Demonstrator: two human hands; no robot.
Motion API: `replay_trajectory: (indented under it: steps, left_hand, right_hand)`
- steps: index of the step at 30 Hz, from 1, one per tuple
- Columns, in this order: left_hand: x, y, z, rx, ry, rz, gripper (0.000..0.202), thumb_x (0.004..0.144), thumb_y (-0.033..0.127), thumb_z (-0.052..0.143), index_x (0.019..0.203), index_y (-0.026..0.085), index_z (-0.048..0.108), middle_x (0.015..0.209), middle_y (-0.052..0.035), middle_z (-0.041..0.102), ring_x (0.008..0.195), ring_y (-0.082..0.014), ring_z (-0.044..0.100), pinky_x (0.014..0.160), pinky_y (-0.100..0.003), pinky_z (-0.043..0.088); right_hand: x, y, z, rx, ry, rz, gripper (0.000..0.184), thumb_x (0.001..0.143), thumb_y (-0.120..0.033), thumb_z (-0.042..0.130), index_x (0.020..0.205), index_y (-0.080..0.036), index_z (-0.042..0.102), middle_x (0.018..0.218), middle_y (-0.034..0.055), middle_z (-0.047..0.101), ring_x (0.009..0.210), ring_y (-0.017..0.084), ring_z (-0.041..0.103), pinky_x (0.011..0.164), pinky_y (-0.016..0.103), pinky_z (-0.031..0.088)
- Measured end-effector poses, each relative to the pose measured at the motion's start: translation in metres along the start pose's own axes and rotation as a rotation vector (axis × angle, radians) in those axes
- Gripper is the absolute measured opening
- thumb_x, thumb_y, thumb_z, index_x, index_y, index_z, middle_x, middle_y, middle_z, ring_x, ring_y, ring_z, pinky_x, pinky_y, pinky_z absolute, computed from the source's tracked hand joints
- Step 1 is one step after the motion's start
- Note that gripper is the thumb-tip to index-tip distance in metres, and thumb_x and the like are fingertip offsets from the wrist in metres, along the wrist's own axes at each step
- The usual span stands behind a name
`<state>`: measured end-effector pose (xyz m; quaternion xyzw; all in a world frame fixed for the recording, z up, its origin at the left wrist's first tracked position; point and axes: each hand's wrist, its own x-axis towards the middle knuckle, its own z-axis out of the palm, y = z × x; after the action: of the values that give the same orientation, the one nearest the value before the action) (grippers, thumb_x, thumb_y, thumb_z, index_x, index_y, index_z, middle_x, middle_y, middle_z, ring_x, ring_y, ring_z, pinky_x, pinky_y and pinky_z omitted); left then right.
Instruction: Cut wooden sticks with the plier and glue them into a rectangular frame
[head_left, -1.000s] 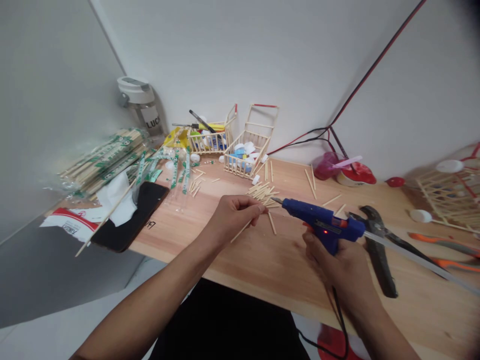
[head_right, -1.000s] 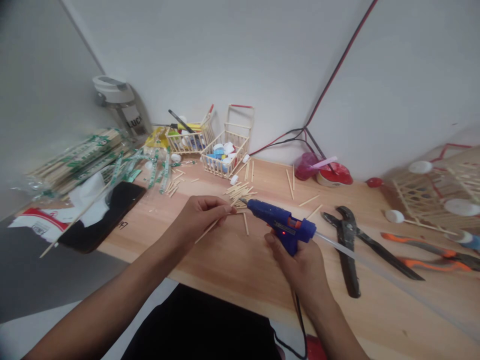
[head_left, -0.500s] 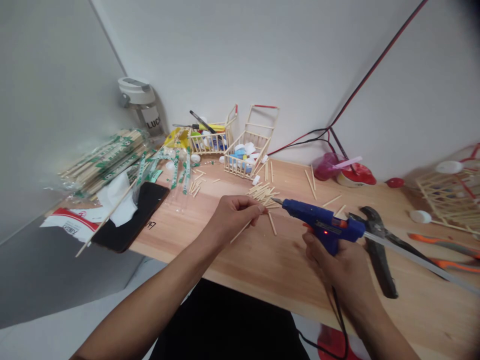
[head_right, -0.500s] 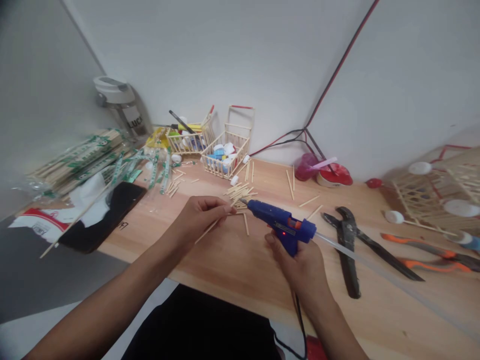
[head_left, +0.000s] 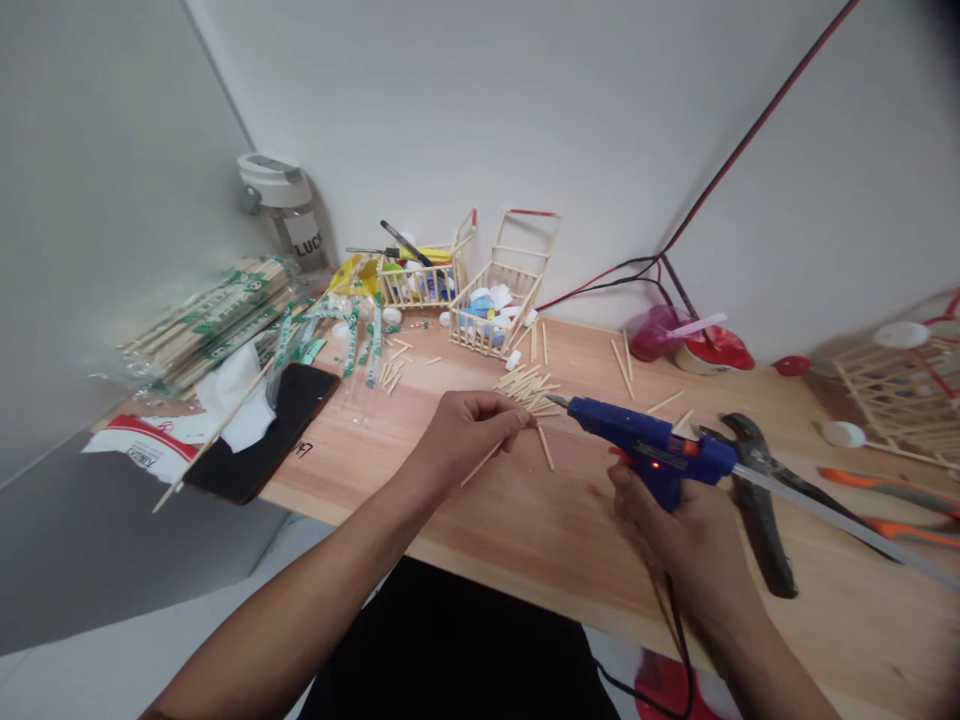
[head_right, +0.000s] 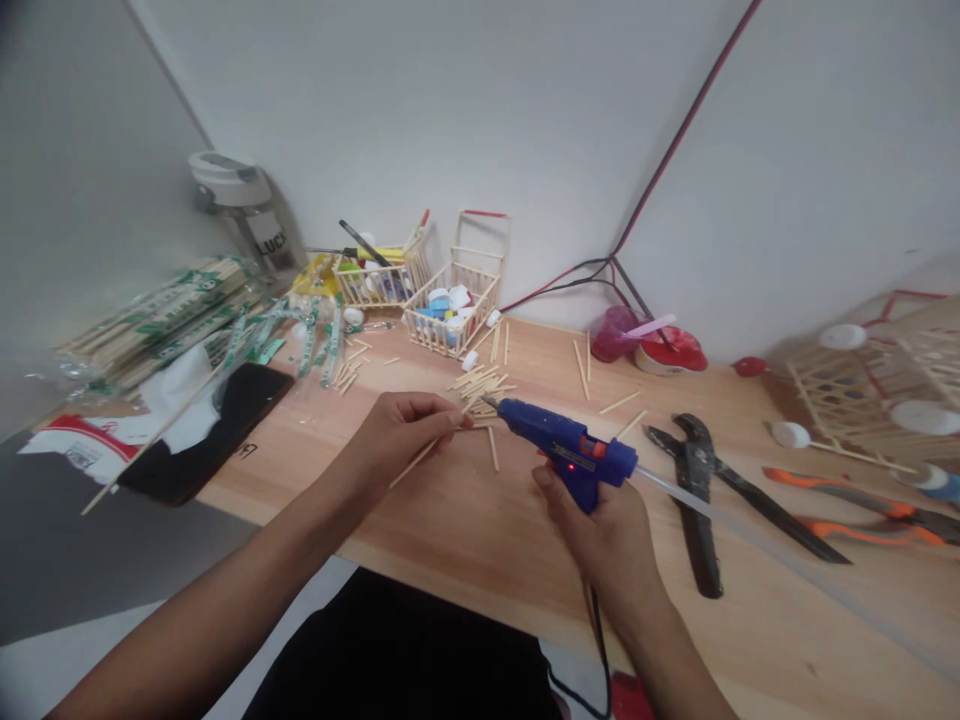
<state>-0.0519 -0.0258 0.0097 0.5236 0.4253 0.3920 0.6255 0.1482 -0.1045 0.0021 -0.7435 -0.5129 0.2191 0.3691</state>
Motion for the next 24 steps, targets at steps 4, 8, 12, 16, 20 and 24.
replay_trajectory:
  steps: [4, 8, 12, 16, 20, 24]
  left_hand:
    - [-0.0002, -0.0003, -0.0001, 0.005, -0.011, -0.005, 0.021, 0.073, 0.031, 0.066, 0.074, 0.011, 0.073, 0.053, 0.0017, 0.051, 0.051, -0.0065, 0.040, 0.050, -0.021, 0.027]
    - [-0.0004, -0.0002, 0.0002, 0.000, 0.001, -0.013, 0.022, 0.072, 0.032, 0.067, 0.074, 0.011, 0.072, 0.053, 0.0011, 0.051, 0.052, -0.0071, 0.041, 0.050, -0.021, 0.027]
    - [0.0001, -0.0006, -0.0003, 0.009, -0.004, -0.005, 0.021, 0.072, 0.032, 0.067, 0.073, 0.011, 0.072, 0.053, 0.0012, 0.052, 0.052, -0.0073, 0.041, 0.051, -0.021, 0.028]
    - [0.0008, -0.0016, -0.0008, 0.009, -0.011, -0.003, 0.019, 0.073, 0.031, 0.066, 0.072, 0.012, 0.072, 0.053, 0.0017, 0.051, 0.052, -0.0070, 0.042, 0.052, -0.021, 0.029]
    - [0.0000, -0.0015, -0.0001, -0.005, -0.005, 0.001, 0.018, 0.073, 0.029, 0.067, 0.073, 0.012, 0.073, 0.052, 0.0020, 0.051, 0.052, -0.0068, 0.042, 0.052, -0.021, 0.029]
    - [-0.0008, -0.0011, 0.0004, -0.024, -0.003, 0.003, 0.018, 0.073, 0.028, 0.066, 0.073, 0.012, 0.073, 0.052, 0.0020, 0.051, 0.052, -0.0066, 0.042, 0.052, -0.021, 0.028]
  right_hand:
    - [-0.0015, -0.0010, -0.0002, -0.004, 0.009, 0.019, 0.036, 0.070, -0.052, 0.061, 0.061, -0.017, 0.066, 0.052, 0.0041, 0.062, 0.050, 0.020, 0.058, 0.045, 0.027, 0.042]
    - [-0.0031, -0.0025, 0.0002, 0.008, 0.015, 0.029, 0.037, 0.071, -0.052, 0.061, 0.063, -0.017, 0.067, 0.053, 0.0042, 0.063, 0.050, 0.019, 0.057, 0.045, 0.028, 0.041]
    - [-0.0027, -0.0025, 0.0003, 0.002, 0.018, 0.010, 0.037, 0.071, -0.052, 0.060, 0.065, -0.017, 0.068, 0.052, 0.0038, 0.063, 0.049, 0.019, 0.057, 0.044, 0.028, 0.040]
    - [-0.0018, -0.0016, -0.0002, -0.015, 0.021, 0.002, 0.035, 0.070, -0.051, 0.061, 0.060, -0.018, 0.066, 0.050, 0.0035, 0.061, 0.048, 0.020, 0.057, 0.043, 0.027, 0.040]
    - [-0.0010, 0.0003, -0.0007, -0.025, 0.025, -0.003, 0.035, 0.071, -0.051, 0.061, 0.057, -0.019, 0.064, 0.049, 0.0034, 0.060, 0.049, 0.020, 0.057, 0.043, 0.027, 0.039]
    - [-0.0008, 0.0026, -0.0004, -0.029, 0.016, -0.006, 0.037, 0.071, -0.053, 0.060, 0.060, -0.018, 0.065, 0.051, 0.0043, 0.062, 0.051, 0.021, 0.059, 0.044, 0.028, 0.041]
